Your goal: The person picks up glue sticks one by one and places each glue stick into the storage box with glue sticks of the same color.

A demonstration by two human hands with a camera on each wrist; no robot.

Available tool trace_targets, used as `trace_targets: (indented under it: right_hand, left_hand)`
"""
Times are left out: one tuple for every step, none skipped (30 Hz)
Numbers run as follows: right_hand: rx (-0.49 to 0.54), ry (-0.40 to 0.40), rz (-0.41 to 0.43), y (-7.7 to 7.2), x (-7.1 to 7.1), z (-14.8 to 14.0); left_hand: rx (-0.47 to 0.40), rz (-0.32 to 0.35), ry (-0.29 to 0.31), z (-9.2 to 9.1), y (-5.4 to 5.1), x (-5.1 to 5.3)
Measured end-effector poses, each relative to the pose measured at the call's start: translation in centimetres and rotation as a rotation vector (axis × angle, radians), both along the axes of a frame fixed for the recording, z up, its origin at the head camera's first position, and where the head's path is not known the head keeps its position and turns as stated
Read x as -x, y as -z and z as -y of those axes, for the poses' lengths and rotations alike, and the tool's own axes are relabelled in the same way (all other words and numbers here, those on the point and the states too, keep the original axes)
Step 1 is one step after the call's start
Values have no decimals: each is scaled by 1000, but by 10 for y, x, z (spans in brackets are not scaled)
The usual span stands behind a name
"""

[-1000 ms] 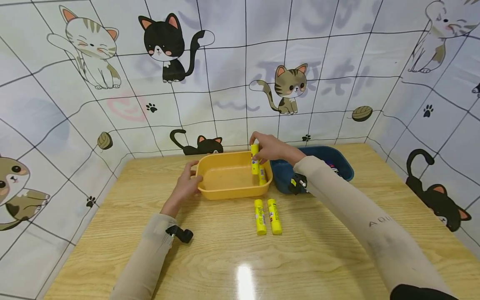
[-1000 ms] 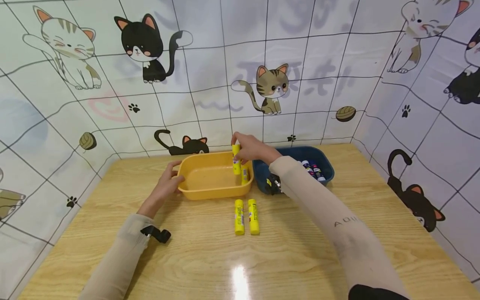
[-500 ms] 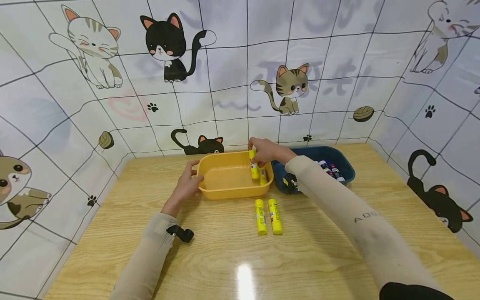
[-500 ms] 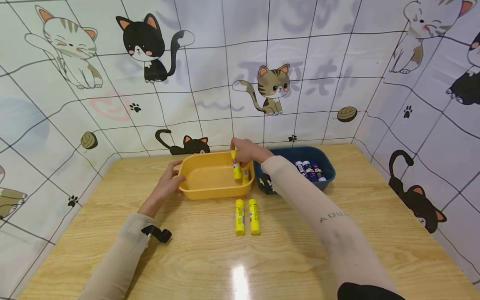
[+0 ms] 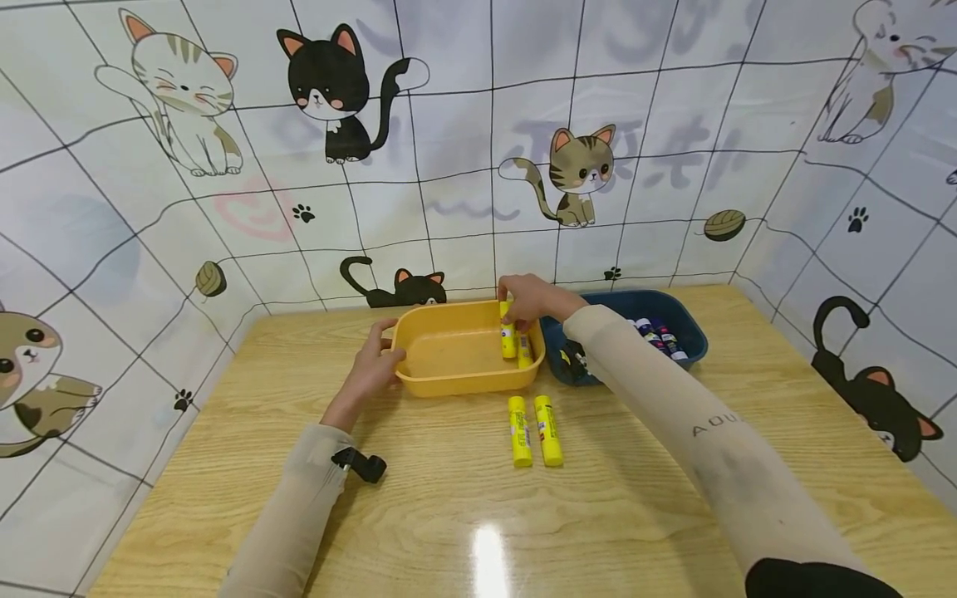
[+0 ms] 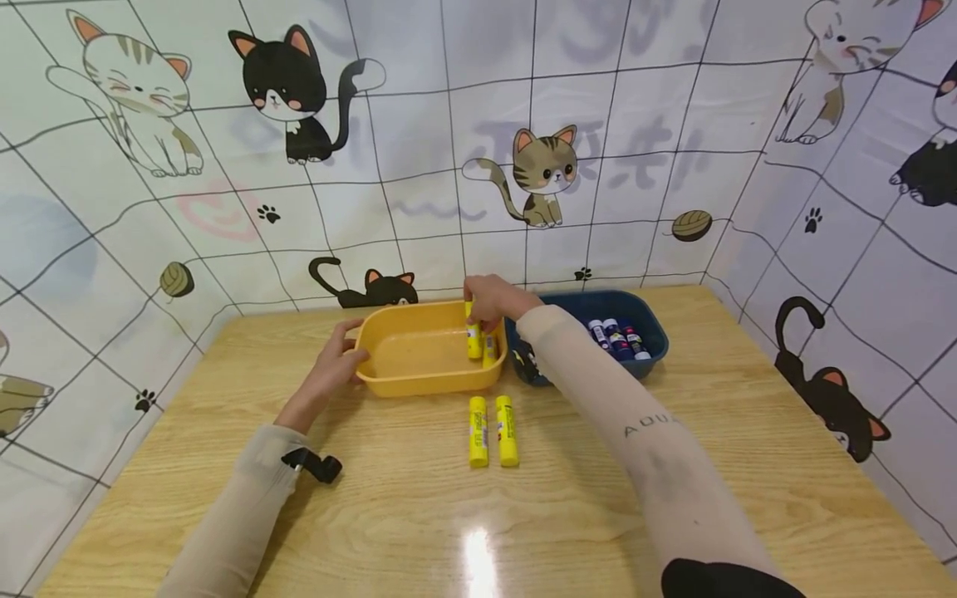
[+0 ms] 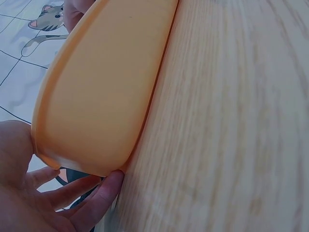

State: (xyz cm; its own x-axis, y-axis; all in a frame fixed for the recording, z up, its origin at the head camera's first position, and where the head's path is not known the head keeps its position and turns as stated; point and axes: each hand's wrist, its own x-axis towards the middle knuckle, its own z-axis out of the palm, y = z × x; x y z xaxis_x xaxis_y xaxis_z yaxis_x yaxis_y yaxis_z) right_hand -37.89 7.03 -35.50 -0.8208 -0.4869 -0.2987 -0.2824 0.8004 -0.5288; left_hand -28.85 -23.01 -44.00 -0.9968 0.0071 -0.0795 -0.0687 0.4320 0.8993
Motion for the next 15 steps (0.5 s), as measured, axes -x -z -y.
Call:
trace_targets:
  right_hand:
    - [-12,-3,-12,0,0,0]
    - [-24,-6,-24,-1,0,0]
    - [-37,-11,-38,-2,0,0]
    - [-48,-16,-50,-3,1,0]
    - [-58,-21,-59,-3,1,0]
    - [-66,-25,-68,-4,2,0]
    - [-72,-27,-73,-4,2,0]
    - [-75,-30,-76,-5,2,0]
    - [-75,-33,-75,-5,3,1]
    - [-77,-36,-76,-5,3,1]
    - [-79,-37,-77,-4,3,1]
    - [-79,-37,-79,-4,3,1]
    - [-80,-37,-79,-4,2,2]
    - [-81,-36,-75,-4,2,2]
    - [-84,-33,-74,-4,1,3]
  left_hand:
    - [2,-1,0,0,0,0]
    - [5,-1,0,0,0,0]
    - [3,-3,-1,0,0,0]
    - [3,-5,-3,0,0,0]
    - [2,-5,-3,-1,0,0]
    - [1,-6,-3,-1,0,0]
    - [-2,-7,-4,-1,0,0]
    - [-4,-8,-4,-1,0,0]
    - [-5,-8,-4,-1,0,0]
    - [-5,-8,-4,-1,0,0]
    - [-4,-9,-3,-1,1,0]
    - [-5,-10,-2,-1,1,0]
    - [-5,-11,-2,-1,1,0]
    - [-2,-12,-3,-1,1,0]
    - [-2,-14,-4,-1,1,0]
